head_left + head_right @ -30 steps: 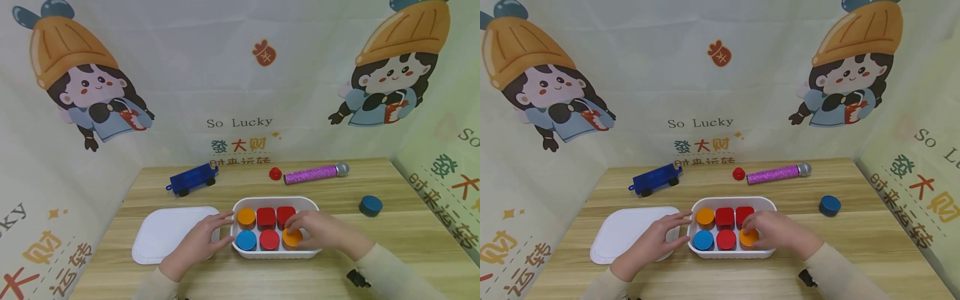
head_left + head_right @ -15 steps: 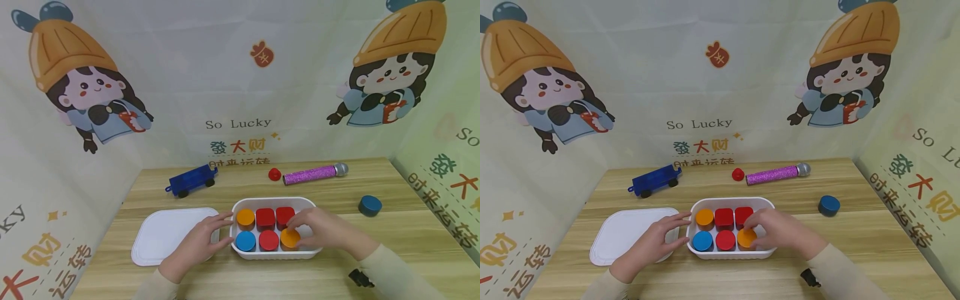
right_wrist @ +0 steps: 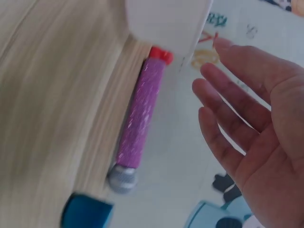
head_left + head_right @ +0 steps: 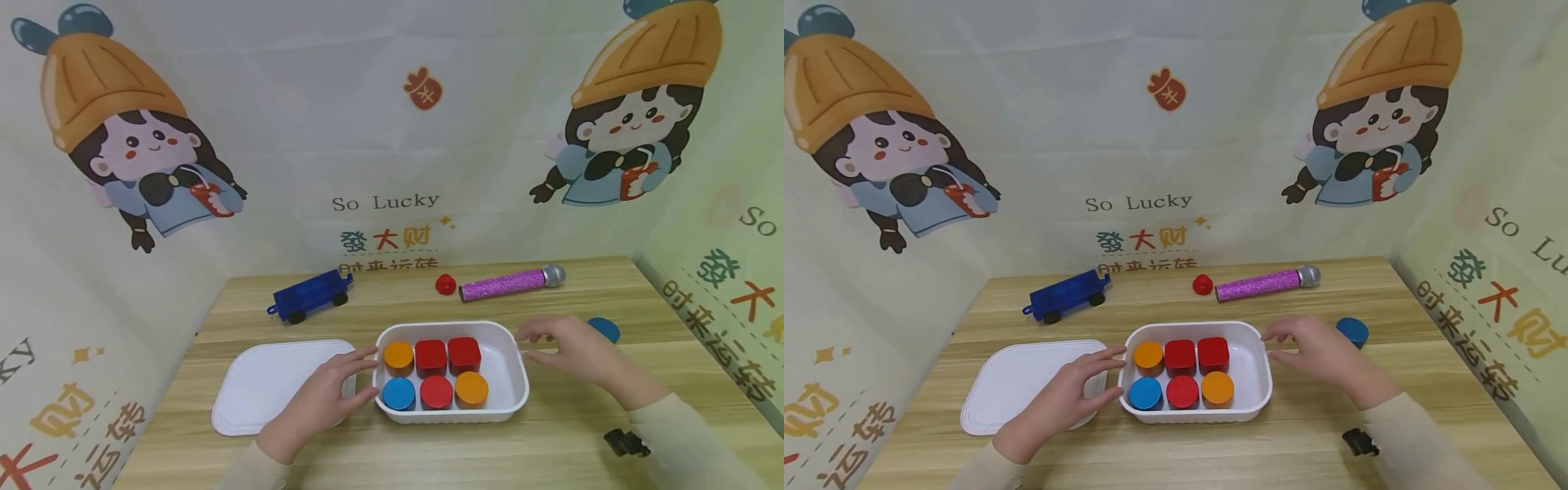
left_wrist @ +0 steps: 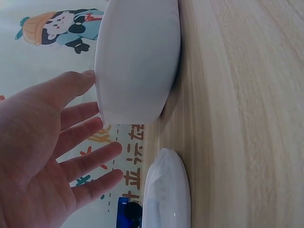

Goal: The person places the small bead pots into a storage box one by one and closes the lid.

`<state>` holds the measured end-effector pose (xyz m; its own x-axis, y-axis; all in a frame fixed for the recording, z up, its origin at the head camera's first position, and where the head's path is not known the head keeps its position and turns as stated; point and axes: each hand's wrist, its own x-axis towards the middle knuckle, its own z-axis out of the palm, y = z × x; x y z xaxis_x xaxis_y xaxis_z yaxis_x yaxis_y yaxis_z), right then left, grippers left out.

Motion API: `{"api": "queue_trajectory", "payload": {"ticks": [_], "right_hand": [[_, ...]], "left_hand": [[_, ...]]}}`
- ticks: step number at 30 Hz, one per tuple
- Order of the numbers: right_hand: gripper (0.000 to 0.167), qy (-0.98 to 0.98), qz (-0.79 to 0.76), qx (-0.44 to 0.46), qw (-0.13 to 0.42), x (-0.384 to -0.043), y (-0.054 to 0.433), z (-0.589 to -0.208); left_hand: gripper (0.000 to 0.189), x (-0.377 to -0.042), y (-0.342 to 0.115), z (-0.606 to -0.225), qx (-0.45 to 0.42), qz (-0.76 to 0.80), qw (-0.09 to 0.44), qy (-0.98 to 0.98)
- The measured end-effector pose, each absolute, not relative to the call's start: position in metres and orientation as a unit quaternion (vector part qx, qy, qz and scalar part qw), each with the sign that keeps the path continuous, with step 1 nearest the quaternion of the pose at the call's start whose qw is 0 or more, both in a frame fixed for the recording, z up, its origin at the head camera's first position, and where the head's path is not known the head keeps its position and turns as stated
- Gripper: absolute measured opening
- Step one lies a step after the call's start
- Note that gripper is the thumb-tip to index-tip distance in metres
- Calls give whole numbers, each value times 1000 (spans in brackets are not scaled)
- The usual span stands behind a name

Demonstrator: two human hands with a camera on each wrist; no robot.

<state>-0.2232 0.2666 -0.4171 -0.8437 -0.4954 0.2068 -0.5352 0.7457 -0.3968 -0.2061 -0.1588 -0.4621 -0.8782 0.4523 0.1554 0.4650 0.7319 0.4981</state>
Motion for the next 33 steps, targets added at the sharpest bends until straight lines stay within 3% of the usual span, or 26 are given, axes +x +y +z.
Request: {"api": "queue_trajectory", "payload": {"ticks": [10, 18, 22, 33], "right_hand": [[23, -941, 216, 238, 110, -235, 317, -438], [32, -958, 180, 195, 105, -247, 353, -444], [36, -968, 169, 171, 77, -247, 363, -445], [33, -973, 160, 157, 54, -249, 373, -447]], "left_hand": [[43, -206, -159, -462, -249, -269, 9, -930], [43, -206, -159, -462, -248, -267, 9, -931], [43, -206, -159, -464, -253, -272, 7, -928], [44, -207, -161, -463, -251, -274, 4, -928]]}}
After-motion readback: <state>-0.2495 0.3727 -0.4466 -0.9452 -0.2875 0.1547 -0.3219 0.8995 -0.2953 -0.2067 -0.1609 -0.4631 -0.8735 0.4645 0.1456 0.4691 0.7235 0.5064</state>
